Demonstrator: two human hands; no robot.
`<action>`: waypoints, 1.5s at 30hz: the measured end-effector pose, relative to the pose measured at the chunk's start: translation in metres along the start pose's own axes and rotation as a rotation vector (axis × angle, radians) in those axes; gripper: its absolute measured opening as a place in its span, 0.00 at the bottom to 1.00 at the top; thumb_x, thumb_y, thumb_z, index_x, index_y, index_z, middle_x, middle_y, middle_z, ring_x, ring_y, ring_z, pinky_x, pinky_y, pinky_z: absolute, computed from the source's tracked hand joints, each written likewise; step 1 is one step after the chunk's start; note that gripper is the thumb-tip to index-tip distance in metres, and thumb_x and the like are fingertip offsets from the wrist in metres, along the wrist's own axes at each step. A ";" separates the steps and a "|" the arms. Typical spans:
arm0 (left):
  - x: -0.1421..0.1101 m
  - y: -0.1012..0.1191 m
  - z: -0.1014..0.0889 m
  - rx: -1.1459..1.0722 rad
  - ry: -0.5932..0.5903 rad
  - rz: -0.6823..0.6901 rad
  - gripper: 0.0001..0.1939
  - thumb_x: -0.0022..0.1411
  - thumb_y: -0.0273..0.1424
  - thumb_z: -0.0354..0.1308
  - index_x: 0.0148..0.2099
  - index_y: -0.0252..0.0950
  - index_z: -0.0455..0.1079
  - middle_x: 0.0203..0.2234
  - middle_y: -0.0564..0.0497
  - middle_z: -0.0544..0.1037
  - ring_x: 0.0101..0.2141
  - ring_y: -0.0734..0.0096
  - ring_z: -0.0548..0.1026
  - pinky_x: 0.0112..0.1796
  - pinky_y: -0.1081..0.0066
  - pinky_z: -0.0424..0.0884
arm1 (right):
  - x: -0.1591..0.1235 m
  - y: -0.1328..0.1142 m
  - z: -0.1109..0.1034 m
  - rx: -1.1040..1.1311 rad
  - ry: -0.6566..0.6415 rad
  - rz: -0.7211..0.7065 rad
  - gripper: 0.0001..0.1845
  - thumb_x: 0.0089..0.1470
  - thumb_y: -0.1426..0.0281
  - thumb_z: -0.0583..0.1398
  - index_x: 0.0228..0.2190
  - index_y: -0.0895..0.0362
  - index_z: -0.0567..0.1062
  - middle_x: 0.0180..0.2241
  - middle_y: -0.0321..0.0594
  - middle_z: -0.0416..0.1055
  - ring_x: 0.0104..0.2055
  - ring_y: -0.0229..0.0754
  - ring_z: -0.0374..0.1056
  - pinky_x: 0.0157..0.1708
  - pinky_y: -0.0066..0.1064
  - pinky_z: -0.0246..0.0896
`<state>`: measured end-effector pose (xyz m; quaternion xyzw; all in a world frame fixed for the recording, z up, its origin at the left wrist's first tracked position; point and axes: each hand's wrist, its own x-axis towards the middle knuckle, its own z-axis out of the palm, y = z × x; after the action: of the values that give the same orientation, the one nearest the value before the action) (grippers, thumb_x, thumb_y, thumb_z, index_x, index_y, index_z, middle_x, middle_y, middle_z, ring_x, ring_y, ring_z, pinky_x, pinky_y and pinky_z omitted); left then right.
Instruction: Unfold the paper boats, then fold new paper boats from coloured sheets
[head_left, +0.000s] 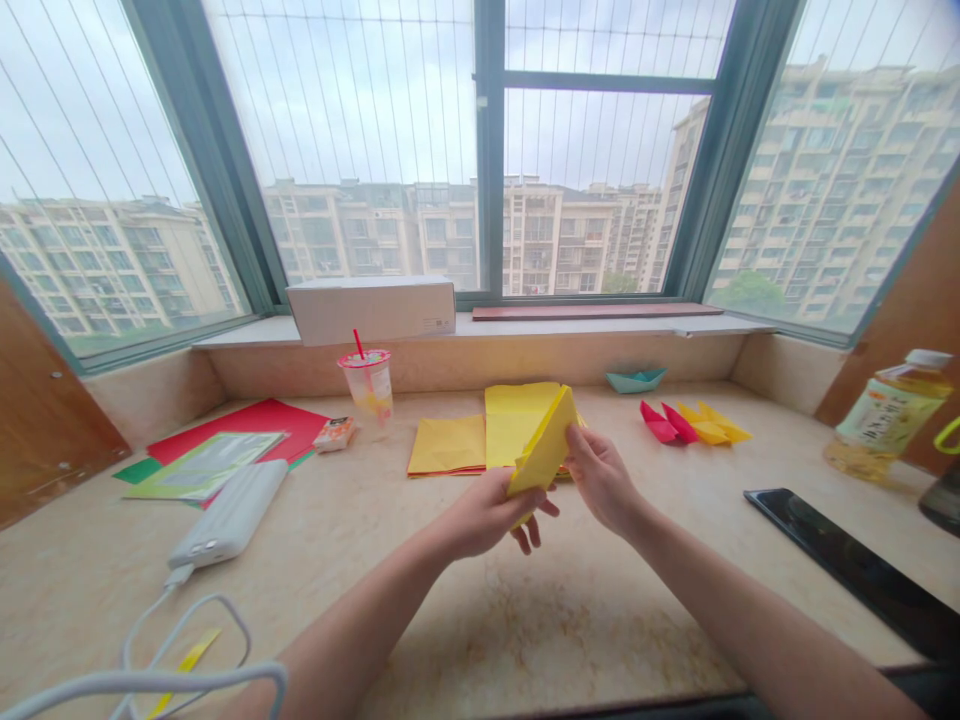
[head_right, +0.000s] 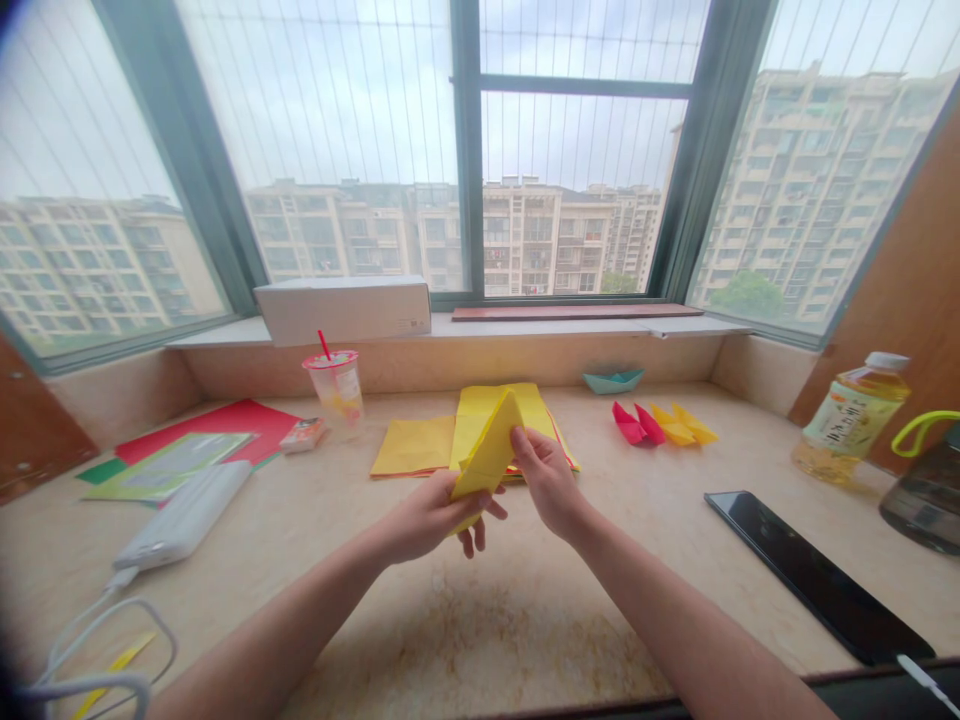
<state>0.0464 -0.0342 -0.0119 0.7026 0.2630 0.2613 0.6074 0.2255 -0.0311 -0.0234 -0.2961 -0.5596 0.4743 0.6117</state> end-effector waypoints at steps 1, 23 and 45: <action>0.000 0.000 -0.001 0.018 0.002 -0.010 0.20 0.64 0.44 0.56 0.45 0.31 0.69 0.37 0.41 0.78 0.21 0.74 0.76 0.22 0.75 0.72 | 0.001 0.001 -0.001 0.005 -0.006 0.003 0.25 0.57 0.48 0.57 0.34 0.57 0.77 0.29 0.41 0.76 0.30 0.44 0.72 0.23 0.31 0.65; 0.004 -0.006 -0.003 -0.025 0.136 -0.049 0.22 0.61 0.47 0.57 0.35 0.30 0.68 0.27 0.46 0.79 0.14 0.76 0.73 0.14 0.79 0.64 | 0.008 -0.003 -0.002 -0.004 -0.059 0.089 0.27 0.51 0.47 0.62 0.35 0.59 0.80 0.30 0.42 0.79 0.30 0.43 0.74 0.35 0.37 0.71; 0.003 -0.002 0.001 -0.162 0.110 -0.110 0.24 0.62 0.50 0.55 0.41 0.31 0.67 0.28 0.48 0.77 0.15 0.75 0.74 0.15 0.77 0.64 | 0.004 0.007 -0.001 -0.394 -0.102 -0.022 0.29 0.59 0.46 0.52 0.26 0.59 0.71 0.22 0.36 0.67 0.24 0.36 0.61 0.24 0.28 0.54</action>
<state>0.0488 -0.0329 -0.0137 0.6204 0.3122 0.2858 0.6602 0.2243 -0.0248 -0.0278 -0.3795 -0.6752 0.3634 0.5178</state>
